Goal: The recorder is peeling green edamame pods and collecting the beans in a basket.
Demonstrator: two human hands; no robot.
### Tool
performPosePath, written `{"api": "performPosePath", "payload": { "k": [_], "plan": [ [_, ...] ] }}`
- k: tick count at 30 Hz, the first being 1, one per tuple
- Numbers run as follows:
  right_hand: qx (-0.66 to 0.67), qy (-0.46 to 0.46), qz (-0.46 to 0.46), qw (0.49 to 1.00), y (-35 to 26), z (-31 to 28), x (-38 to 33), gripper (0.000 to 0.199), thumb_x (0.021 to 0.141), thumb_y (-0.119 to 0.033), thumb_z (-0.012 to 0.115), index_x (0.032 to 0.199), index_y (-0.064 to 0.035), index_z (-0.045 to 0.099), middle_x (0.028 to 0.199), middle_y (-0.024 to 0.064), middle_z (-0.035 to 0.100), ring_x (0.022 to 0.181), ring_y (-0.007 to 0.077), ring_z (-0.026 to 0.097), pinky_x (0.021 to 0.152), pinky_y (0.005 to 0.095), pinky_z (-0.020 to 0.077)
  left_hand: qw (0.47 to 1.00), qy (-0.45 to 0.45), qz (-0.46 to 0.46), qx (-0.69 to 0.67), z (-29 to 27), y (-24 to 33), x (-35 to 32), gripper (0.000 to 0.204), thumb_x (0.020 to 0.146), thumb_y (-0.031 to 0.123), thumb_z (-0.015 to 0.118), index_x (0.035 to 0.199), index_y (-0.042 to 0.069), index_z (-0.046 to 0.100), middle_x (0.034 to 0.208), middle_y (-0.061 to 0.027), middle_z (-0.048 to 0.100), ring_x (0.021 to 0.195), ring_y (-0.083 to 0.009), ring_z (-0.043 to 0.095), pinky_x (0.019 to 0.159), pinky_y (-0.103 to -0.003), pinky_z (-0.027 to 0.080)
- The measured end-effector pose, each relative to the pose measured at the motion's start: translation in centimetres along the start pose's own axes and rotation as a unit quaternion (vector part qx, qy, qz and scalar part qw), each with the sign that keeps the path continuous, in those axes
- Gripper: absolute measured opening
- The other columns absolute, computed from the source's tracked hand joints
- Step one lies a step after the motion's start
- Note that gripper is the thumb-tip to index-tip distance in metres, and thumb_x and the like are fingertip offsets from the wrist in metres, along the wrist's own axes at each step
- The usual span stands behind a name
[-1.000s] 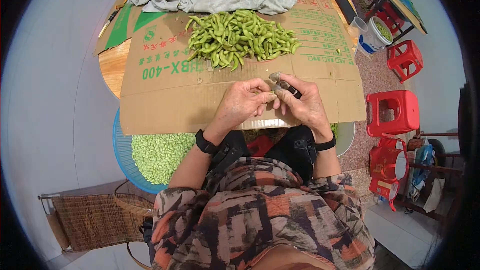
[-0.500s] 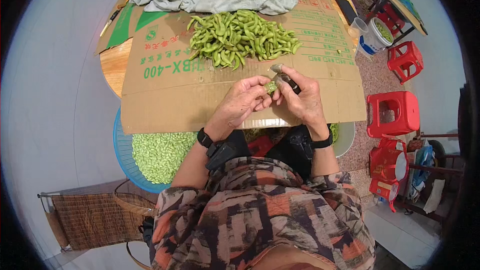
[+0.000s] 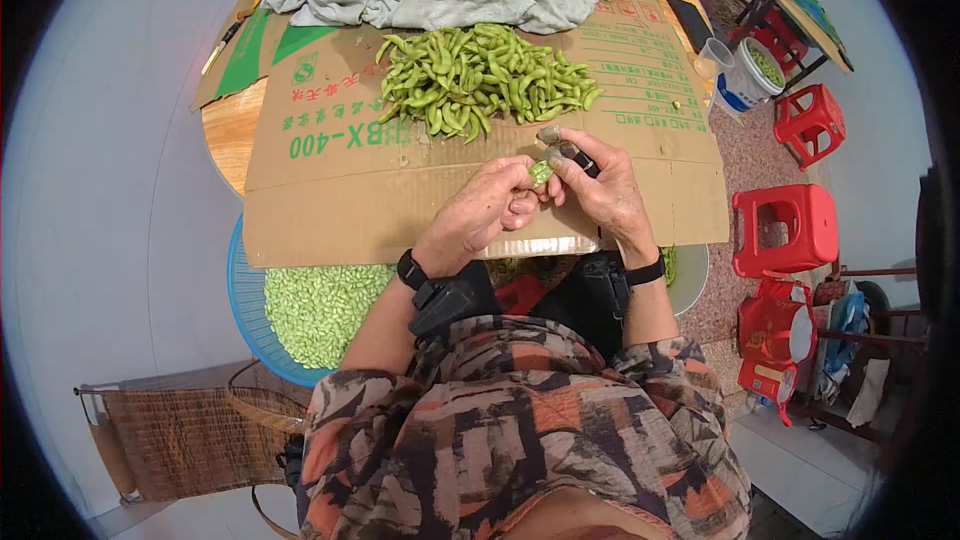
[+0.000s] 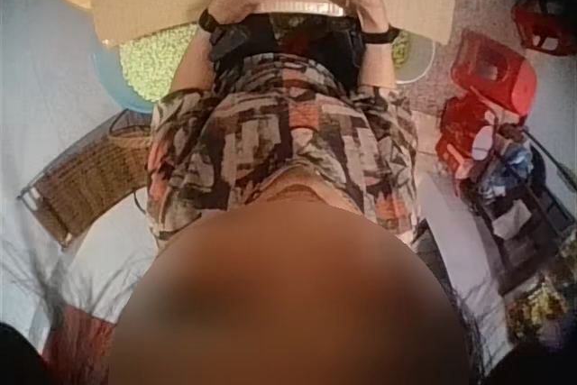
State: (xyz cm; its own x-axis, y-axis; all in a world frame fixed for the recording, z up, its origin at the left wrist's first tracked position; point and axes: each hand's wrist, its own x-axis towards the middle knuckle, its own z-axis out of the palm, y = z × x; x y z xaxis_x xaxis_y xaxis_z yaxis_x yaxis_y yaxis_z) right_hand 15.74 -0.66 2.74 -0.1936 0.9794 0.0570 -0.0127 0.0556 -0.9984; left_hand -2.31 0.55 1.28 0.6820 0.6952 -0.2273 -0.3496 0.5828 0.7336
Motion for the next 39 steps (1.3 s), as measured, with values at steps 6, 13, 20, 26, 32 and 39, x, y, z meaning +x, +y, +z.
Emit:
{"api": "performPosePath", "payload": {
  "k": [6, 13, 20, 26, 32, 39],
  "plan": [
    [-0.09, 0.001, -0.032, 0.995, -0.8, -0.2, -0.2, 0.03, 0.089, 0.004, 0.054, 0.119, 0.0018, 0.059, 0.072, 0.0034, 0.062, 0.06, 0.0078, 0.058, 0.055, 0.0235, 0.0498, 0.996, -0.001, 0.012, -0.088, 0.3, -0.8, 0.3, 0.01, 0.091, 0.008, 0.044, 0.096, 0.002, 0.051, 0.092, -0.0103, 0.057, 0.057, -0.0068, 0.04, 0.047, -0.018, 0.032],
    [-0.269, -0.014, -0.096, 0.958, -2.4, -0.3, 0.5, 0.029, 0.089, 0.004, 0.055, 0.117, 0.0019, 0.06, 0.071, 0.004, 0.063, 0.06, 0.0077, 0.06, 0.055, 0.0232, 0.0497, 0.982, 0.057, 0.04, -0.173, 0.7, -2.3, 1.4, 0.012, 0.087, 0.005, 0.043, 0.093, 0.002, 0.052, 0.088, -0.0072, 0.054, 0.057, -0.0057, 0.035, 0.047, -0.02, 0.028],
    [-0.143, -0.023, -0.001, 0.989, -1.4, -1.5, 1.7, 0.025, 0.091, 0.0, 0.055, 0.115, 0.0024, 0.061, 0.069, 0.0023, 0.062, 0.058, 0.007, 0.058, 0.053, 0.0227, 0.0481, 0.995, 0.062, 0.06, -0.056, 1.1, -1.5, 0.8, 0.011, 0.09, 0.004, 0.042, 0.095, 0.003, 0.052, 0.083, -0.0032, 0.051, 0.055, -0.004, 0.034, 0.045, -0.018, 0.028],
    [-0.177, -0.023, 0.002, 0.984, -1.6, -0.8, 1.3, 0.026, 0.091, 0.0, 0.054, 0.116, 0.004, 0.059, 0.068, 0.0017, 0.059, 0.058, 0.0072, 0.056, 0.052, 0.0223, 0.0479, 0.985, 0.106, 0.032, 0.13, 0.1, -1.4, 0.3, 0.015, 0.095, 0.008, 0.041, 0.099, 0.003, 0.054, 0.079, 0.0011, 0.049, 0.053, -0.0009, 0.036, 0.043, -0.015, 0.029],
    [-0.017, -0.034, 0.04, 0.998, -0.4, -0.9, 1.5, 0.026, 0.091, 0.0, 0.055, 0.116, 0.0054, 0.059, 0.072, 0.0035, 0.06, 0.059, 0.0084, 0.057, 0.052, 0.023, 0.0486, 1.0, 0.009, 0.007, 0.028, 0.0, -0.1, -0.4, 0.018, 0.089, 0.004, 0.044, 0.104, 0.0, 0.054, 0.08, 0.0008, 0.049, 0.051, -0.0005, 0.034, 0.043, -0.014, 0.027],
    [-0.07, 0.029, -0.001, 0.997, -0.9, -0.2, 1.3, 0.029, 0.09, 0.0, 0.057, 0.118, 0.0052, 0.059, 0.067, 0.0026, 0.06, 0.058, 0.0077, 0.057, 0.054, 0.0229, 0.0482, 0.995, 0.008, 0.065, -0.071, -0.2, -1.2, -0.6, 0.02, 0.094, 0.012, 0.047, 0.106, -0.001, 0.056, 0.088, -0.0044, 0.055, 0.061, -0.0054, 0.043, 0.049, -0.016, 0.034]
  ]
}}
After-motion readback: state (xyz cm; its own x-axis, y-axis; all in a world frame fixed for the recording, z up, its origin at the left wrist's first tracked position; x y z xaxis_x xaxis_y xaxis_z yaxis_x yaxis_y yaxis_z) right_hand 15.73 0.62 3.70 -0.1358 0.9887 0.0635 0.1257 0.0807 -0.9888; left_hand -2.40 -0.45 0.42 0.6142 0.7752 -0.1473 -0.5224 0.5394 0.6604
